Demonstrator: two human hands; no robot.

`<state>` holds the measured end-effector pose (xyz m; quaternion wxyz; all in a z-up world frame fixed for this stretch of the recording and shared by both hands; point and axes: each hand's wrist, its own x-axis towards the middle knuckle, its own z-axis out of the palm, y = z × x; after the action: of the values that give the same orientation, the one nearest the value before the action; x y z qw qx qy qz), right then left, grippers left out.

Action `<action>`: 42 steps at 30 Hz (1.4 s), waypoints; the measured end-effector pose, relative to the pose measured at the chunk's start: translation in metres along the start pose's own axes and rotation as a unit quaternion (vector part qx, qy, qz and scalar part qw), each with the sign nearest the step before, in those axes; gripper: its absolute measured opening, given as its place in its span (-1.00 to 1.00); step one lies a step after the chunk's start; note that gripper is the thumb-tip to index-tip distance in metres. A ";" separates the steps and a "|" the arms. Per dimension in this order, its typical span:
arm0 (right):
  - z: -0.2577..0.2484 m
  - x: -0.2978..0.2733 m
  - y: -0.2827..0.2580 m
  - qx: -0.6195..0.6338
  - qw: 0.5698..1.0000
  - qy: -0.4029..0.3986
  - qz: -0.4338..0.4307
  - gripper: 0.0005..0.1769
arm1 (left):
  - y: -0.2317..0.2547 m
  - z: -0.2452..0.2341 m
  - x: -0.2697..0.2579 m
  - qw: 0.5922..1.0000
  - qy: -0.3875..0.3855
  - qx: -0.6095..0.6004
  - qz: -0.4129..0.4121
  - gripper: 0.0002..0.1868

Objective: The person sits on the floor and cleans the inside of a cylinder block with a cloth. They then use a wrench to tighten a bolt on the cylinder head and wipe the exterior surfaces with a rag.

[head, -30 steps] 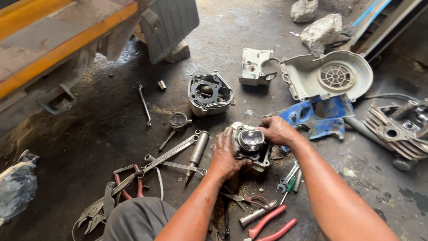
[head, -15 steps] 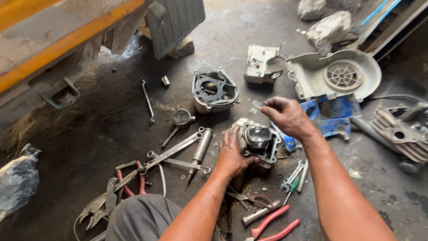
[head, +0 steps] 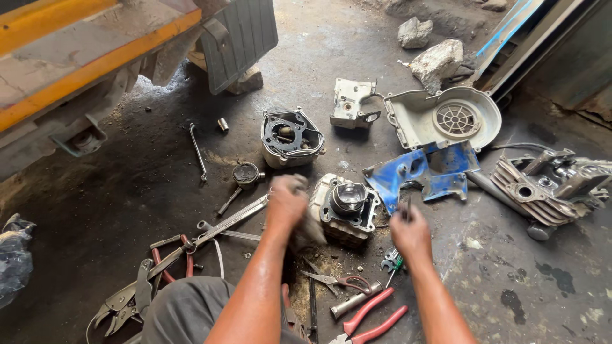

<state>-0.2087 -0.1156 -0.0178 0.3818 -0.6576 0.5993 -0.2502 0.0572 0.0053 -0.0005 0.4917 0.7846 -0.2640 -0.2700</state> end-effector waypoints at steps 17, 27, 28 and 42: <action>0.024 -0.053 -0.040 -0.005 0.982 -0.033 -0.185 -0.59 | -0.017 0.056 0.048 0.974 -0.122 0.160 0.106 -0.47; 0.019 -0.038 -0.037 0.049 0.992 -0.102 -0.057 -0.65 | 0.040 0.049 0.034 0.964 -0.092 0.232 0.095 -0.62; 0.019 -0.036 -0.039 0.030 0.993 -0.108 -0.035 -0.65 | 0.043 0.048 0.035 0.965 -0.098 0.236 0.064 -0.61; 0.050 -0.017 -0.031 0.079 0.982 -0.163 0.057 -0.61 | 0.046 0.026 0.036 0.946 -0.149 0.278 0.071 -0.55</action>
<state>-0.1538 -0.0892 -0.0201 0.5386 -0.6219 0.5443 -0.1639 0.0581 -0.0529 0.0264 0.2267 0.8205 -0.4537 -0.2637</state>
